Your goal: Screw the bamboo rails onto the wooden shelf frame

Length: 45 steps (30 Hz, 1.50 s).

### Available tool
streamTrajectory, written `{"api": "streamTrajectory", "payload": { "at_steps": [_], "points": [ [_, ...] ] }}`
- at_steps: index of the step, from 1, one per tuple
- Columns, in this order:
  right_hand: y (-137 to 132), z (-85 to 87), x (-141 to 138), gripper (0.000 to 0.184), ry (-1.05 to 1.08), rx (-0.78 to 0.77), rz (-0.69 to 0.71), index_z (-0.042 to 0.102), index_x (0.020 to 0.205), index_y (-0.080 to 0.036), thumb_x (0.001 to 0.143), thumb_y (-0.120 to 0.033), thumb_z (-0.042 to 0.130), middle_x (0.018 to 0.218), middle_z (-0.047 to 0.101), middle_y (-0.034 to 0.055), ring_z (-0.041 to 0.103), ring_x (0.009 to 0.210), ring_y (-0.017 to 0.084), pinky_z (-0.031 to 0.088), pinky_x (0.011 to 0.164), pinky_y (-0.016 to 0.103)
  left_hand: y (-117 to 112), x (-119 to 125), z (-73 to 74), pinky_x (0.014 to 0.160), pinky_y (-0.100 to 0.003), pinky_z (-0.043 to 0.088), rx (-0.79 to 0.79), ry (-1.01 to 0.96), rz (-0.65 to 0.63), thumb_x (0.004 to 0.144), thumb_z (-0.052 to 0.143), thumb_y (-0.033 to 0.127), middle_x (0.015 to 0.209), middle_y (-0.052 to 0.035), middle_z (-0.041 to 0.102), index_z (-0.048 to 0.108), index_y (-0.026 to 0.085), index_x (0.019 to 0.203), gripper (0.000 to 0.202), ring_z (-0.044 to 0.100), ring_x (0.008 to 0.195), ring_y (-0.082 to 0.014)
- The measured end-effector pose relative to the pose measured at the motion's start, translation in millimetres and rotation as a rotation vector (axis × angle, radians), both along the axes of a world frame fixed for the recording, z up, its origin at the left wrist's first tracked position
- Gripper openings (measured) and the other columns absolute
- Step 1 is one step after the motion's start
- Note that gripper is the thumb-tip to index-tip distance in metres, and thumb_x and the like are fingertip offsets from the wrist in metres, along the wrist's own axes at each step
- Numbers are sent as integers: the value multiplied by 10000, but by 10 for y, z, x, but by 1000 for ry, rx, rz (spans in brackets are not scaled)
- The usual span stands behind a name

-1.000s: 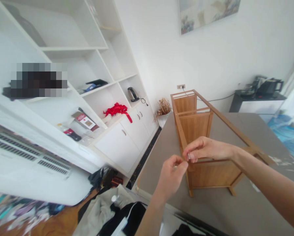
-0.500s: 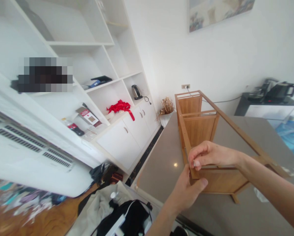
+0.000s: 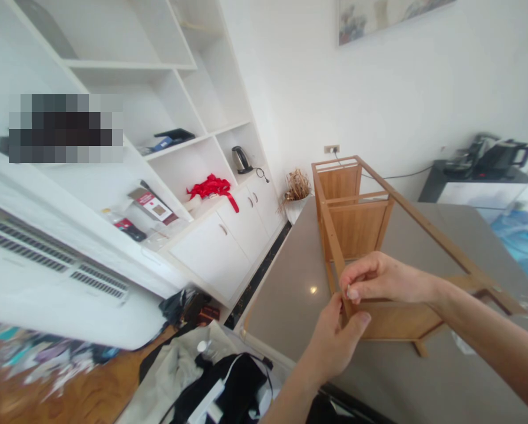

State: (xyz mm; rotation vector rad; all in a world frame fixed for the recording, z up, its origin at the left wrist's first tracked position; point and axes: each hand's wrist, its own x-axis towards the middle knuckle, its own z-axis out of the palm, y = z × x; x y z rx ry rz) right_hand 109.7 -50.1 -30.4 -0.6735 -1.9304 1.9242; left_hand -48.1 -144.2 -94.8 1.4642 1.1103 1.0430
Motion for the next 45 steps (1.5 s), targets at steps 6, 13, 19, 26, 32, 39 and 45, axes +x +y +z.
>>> {"api": "streamTrajectory", "payload": {
  "at_steps": [6,13,19,26,32,39,45],
  "points": [
    [-182,-47,-24,205,31,40,-128,675,781,-140,793,-344,699,726,662,-4,577,659,87,445,605,201,-28,13,0,934,-344,422,15,35,20,909,514,365,1059,-72,640,572,169,1140,308,579,994,-221],
    [-257,-53,-32,226,29,36,-220,691,827,-149,765,-365,718,759,692,6,612,690,102,477,637,216,-49,-2,23,978,-349,391,21,-38,10,902,525,343,1128,-72,627,553,183,1186,327,556,1071,-229],
    [-90,74,17,263,-21,-30,-48,717,891,-142,746,-361,730,784,701,22,627,729,115,504,721,260,-28,-54,2,968,-385,385,-47,-68,-30,865,571,369,1053,-93,650,604,164,1150,352,567,1051,-271],
    [-51,53,3,256,5,-15,-58,707,865,-123,765,-358,720,738,681,16,605,690,103,488,690,248,16,-78,21,958,-382,383,-86,-168,-79,859,574,356,1065,-86,649,618,157,1139,346,556,1040,-263],
    [-41,46,-35,275,-1,10,-57,709,846,-124,760,-385,724,702,680,12,606,662,106,482,663,244,148,-71,14,959,-376,362,-257,-554,-125,882,487,293,986,-86,677,664,108,945,264,558,1043,-249],
    [-41,-8,-14,259,39,-35,-62,691,885,-126,795,-368,687,735,677,24,626,669,111,505,674,245,188,-35,20,928,-350,349,-276,-632,-97,814,536,277,902,-78,664,615,129,751,179,538,1014,-247],
    [-166,40,-40,182,-42,137,-86,699,850,-155,824,-328,650,774,655,15,585,734,122,484,707,245,208,14,-62,923,-350,345,-239,-668,-42,776,573,296,845,-68,615,557,148,712,162,514,988,-241]
  ]
}}
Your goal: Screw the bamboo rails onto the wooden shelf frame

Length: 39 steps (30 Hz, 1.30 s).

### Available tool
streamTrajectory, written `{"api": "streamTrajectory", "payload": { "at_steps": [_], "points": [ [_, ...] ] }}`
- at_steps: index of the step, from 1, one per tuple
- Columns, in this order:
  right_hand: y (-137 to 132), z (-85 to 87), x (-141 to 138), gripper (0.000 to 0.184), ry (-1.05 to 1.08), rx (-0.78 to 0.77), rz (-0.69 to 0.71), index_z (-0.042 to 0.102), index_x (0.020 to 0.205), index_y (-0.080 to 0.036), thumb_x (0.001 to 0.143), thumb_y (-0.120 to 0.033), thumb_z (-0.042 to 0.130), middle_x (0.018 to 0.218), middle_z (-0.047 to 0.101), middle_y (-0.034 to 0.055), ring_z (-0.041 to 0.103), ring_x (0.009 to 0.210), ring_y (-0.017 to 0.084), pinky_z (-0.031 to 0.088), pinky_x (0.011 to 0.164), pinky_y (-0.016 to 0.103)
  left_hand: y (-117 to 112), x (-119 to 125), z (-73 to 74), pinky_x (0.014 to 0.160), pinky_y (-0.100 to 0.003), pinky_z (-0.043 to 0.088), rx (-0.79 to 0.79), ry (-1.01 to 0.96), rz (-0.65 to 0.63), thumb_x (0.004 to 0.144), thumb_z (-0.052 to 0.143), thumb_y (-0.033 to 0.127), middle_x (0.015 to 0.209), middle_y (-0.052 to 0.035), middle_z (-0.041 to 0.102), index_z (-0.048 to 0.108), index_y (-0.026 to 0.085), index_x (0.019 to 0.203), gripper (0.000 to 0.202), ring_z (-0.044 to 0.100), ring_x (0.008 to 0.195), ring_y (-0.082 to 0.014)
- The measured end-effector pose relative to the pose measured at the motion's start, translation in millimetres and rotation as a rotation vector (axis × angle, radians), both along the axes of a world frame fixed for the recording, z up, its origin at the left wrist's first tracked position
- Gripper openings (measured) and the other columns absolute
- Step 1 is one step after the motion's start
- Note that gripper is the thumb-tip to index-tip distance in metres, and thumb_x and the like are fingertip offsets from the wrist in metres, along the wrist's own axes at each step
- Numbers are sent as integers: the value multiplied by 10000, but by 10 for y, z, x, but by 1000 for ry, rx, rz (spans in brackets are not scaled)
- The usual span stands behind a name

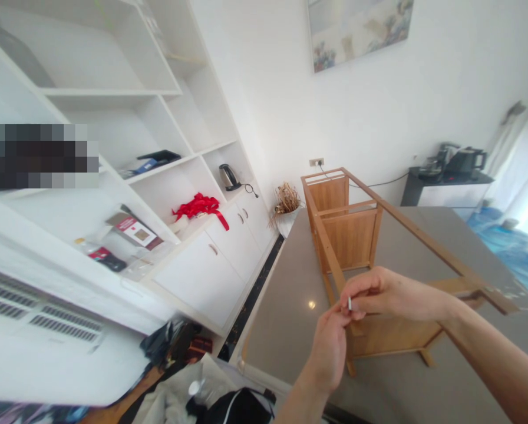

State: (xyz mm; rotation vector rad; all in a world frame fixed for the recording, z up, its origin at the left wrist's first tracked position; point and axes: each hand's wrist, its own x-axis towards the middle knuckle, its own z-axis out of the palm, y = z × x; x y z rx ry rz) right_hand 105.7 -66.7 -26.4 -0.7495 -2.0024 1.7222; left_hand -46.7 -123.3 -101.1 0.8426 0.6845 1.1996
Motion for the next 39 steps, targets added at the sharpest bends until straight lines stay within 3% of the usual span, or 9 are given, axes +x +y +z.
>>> {"api": "streamTrajectory", "payload": {
  "at_steps": [5,9,12,17,20,23,28,34,39],
  "points": [
    [-153,9,-27,266,-14,259,-112,674,757,-176,897,-363,547,746,639,20,566,711,132,465,661,246,17,54,-132,937,-378,351,-39,-23,75,756,600,351,768,-46,602,598,150,747,201,533,929,-232],
    [-233,93,58,287,91,263,-570,695,884,-206,869,-464,569,800,671,38,601,717,158,515,685,281,10,104,-145,959,-391,365,-90,-67,36,781,579,417,877,-78,669,658,138,884,308,560,1018,-263],
    [-291,196,209,331,44,324,-696,713,901,-223,850,-517,570,817,696,56,623,754,194,536,724,320,3,142,-110,958,-393,379,-141,-39,59,839,521,518,937,-99,691,672,126,886,422,574,1058,-273],
    [-303,193,932,357,-188,487,-947,732,950,-280,825,-574,571,993,710,64,608,953,305,476,926,454,25,183,-53,954,-391,393,-183,-6,101,832,537,559,849,-97,697,639,132,717,454,606,1019,-272],
    [-206,10,1496,323,-240,405,-1149,718,1008,-352,793,-571,615,1176,664,22,535,1133,367,364,1063,510,20,180,-20,967,-391,392,-179,-22,123,844,523,523,816,-92,691,637,136,706,426,601,1032,-272],
    [-133,-225,1779,301,-40,96,-1111,712,989,-353,809,-561,591,1226,643,28,529,1190,339,469,996,431,-46,136,-19,979,-405,389,-104,-27,114,870,460,487,867,-104,693,669,122,817,425,586,1062,-278],
    [-174,-414,1611,207,198,-324,-938,671,884,-261,813,-450,625,1162,689,73,585,1159,306,511,944,384,-207,87,-147,1016,-400,360,112,66,35,763,539,228,1081,-95,670,642,141,1087,351,542,1129,-265],
    [-236,-429,1518,156,354,-446,-983,640,902,-225,834,-362,614,1140,704,74,624,1111,224,487,966,326,-233,181,-255,992,-318,356,84,211,165,774,662,222,1049,-47,664,640,198,1051,279,563,1075,-200],
    [-343,-477,1392,182,421,-433,-787,645,873,-224,821,-399,636,1152,699,61,593,1151,224,437,1010,337,-73,48,-252,889,-290,408,119,277,356,715,739,276,865,-18,662,658,166,871,207,596,894,-169]
  ]
}}
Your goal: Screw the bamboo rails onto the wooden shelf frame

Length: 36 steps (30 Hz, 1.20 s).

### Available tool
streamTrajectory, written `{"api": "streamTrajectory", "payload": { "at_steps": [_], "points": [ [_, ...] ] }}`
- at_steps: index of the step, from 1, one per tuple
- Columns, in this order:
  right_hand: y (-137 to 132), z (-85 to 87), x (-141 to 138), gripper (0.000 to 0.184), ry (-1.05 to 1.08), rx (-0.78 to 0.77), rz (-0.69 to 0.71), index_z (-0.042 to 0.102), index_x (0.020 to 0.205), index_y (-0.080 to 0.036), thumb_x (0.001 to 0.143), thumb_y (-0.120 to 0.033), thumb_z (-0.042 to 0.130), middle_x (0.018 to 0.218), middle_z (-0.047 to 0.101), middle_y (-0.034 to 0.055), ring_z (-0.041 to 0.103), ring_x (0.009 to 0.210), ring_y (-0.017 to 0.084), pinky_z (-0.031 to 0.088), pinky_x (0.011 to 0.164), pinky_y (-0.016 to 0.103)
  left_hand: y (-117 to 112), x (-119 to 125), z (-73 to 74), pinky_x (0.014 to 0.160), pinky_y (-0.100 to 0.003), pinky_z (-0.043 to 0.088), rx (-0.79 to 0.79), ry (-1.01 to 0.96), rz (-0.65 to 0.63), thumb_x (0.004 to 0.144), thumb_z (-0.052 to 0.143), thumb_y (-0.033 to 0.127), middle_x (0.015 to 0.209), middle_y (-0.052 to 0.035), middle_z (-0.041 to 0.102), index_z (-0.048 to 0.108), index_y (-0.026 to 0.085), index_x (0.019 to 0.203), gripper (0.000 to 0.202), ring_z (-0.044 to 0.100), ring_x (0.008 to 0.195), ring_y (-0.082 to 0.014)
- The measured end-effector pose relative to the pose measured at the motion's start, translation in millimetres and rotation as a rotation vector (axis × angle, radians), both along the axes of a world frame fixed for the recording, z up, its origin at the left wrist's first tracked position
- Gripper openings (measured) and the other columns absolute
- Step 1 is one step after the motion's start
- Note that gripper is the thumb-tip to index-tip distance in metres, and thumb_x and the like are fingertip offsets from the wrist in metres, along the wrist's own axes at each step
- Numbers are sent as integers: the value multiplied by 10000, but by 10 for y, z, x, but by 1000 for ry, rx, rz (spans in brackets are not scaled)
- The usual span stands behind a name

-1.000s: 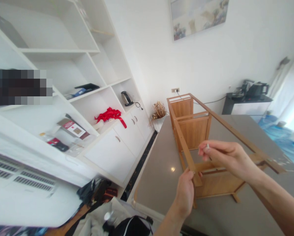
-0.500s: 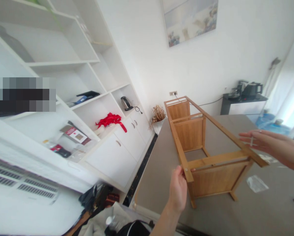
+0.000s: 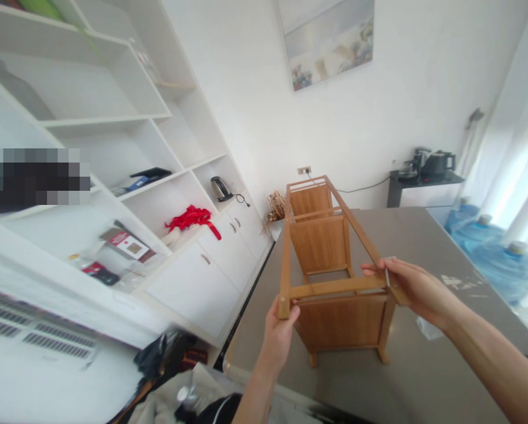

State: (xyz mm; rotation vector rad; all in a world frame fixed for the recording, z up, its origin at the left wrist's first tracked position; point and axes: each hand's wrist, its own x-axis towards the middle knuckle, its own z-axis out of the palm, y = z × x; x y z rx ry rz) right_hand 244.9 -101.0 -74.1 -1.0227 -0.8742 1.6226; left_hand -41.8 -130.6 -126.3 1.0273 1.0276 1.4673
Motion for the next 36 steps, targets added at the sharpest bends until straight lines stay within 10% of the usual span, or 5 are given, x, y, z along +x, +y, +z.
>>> {"api": "streamTrajectory", "payload": {
  "at_steps": [5,10,15,19,36],
  "points": [
    [-52,20,129,374,-370,203,130,713,981,-218,786,-527,635,1199,668,70,557,1161,277,402,1025,412,-35,-270,6,973,-358,401,-3,159,245,699,708,293,1046,-57,667,626,179,1062,389,592,1039,-224],
    [-56,285,426,428,-750,407,75,743,877,-216,777,-601,584,900,723,50,636,858,229,497,816,356,-456,-105,305,1040,-418,369,37,603,767,772,559,210,1176,-65,601,598,216,1113,343,538,1141,-242],
    [-127,557,356,358,-933,626,227,714,868,-220,855,-524,525,818,712,22,635,774,193,481,680,288,-521,748,732,1055,-430,377,426,979,252,852,510,237,1152,-60,607,615,221,1064,237,547,1128,-213],
    [-145,586,324,324,-1085,787,270,684,802,-211,899,-439,477,771,688,13,612,726,177,451,657,286,-322,1225,766,1158,-554,148,502,1245,-45,759,668,468,1304,-96,552,516,204,1251,579,466,1242,-279],
    [-61,478,323,323,-991,800,321,702,869,-204,914,-420,467,845,707,23,622,801,184,470,734,292,-130,1313,505,1135,-511,178,511,1397,-13,794,609,346,1249,-88,564,418,208,1351,605,469,1196,-271]
  ]
}}
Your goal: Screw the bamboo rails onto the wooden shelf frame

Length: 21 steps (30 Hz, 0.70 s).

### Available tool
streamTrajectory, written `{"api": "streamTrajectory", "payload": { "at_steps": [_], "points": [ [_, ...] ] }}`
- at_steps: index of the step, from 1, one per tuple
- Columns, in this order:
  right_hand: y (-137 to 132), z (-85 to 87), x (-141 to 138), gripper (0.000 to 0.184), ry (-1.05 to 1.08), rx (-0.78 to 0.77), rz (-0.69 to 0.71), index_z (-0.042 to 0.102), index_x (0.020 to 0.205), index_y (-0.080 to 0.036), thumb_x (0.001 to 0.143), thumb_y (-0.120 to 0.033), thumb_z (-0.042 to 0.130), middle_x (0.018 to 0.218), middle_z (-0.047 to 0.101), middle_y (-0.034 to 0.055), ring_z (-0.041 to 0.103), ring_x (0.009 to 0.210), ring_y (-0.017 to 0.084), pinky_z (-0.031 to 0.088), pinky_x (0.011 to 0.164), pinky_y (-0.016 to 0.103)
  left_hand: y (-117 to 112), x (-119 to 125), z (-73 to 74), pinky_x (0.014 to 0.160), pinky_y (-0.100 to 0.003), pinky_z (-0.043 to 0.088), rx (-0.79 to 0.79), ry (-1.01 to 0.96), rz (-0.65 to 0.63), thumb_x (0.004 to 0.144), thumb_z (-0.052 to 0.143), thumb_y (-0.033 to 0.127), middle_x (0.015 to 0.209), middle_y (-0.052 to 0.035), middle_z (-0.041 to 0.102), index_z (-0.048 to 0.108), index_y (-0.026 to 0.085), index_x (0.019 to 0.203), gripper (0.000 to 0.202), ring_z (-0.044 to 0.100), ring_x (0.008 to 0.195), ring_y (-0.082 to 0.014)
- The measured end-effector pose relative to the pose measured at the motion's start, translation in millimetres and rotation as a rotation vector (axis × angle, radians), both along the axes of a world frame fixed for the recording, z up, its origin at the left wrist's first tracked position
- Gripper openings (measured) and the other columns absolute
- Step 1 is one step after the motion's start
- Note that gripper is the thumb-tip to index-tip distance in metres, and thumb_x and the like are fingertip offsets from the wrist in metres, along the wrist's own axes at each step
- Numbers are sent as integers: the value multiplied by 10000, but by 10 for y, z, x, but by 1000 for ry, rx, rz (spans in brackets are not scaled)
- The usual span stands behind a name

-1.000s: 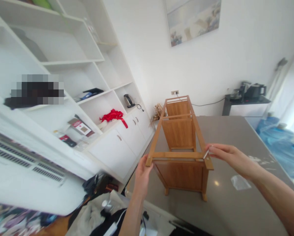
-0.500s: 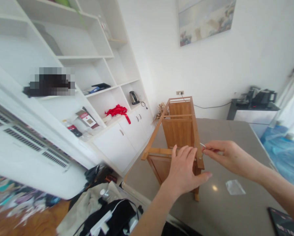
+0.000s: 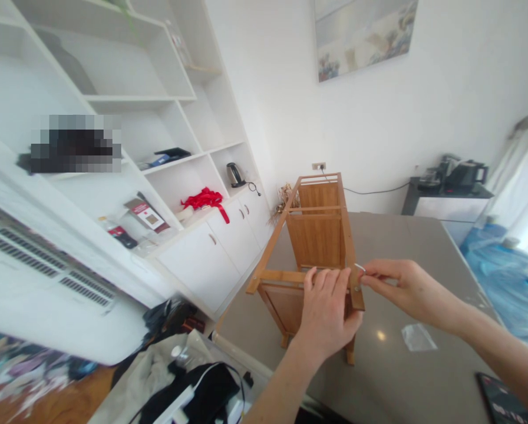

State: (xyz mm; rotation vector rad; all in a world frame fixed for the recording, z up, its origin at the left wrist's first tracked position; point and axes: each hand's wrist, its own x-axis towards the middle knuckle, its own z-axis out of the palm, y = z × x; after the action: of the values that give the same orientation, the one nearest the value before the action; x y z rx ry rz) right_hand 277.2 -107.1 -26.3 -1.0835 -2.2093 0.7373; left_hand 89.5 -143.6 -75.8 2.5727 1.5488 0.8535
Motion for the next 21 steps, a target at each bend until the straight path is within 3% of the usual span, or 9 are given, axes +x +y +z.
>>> {"api": "streamTrajectory", "payload": {
  "at_steps": [8,15,21],
  "points": [
    [13,29,-52,305,-45,-44,-3,690,876,-206,922,-397,456,849,690,12,607,804,173,439,709,285,22,-22,-32,1136,-512,173,-13,-6,-12,798,586,310,1249,-81,565,408,208,1359,597,465,1196,-266],
    [4,61,-58,321,-130,50,-13,635,763,-196,931,-378,430,728,643,6,559,674,147,410,630,279,29,-35,-28,1126,-527,183,-16,-24,-26,805,563,274,1250,-94,569,405,206,1361,582,471,1197,-271],
    [31,85,-83,276,-176,109,24,661,796,-212,922,-315,438,740,658,12,566,661,147,404,617,275,48,-28,-48,1126,-529,197,-22,-36,-20,791,565,249,1245,-94,573,423,195,1344,573,479,1190,-270]
  ]
}}
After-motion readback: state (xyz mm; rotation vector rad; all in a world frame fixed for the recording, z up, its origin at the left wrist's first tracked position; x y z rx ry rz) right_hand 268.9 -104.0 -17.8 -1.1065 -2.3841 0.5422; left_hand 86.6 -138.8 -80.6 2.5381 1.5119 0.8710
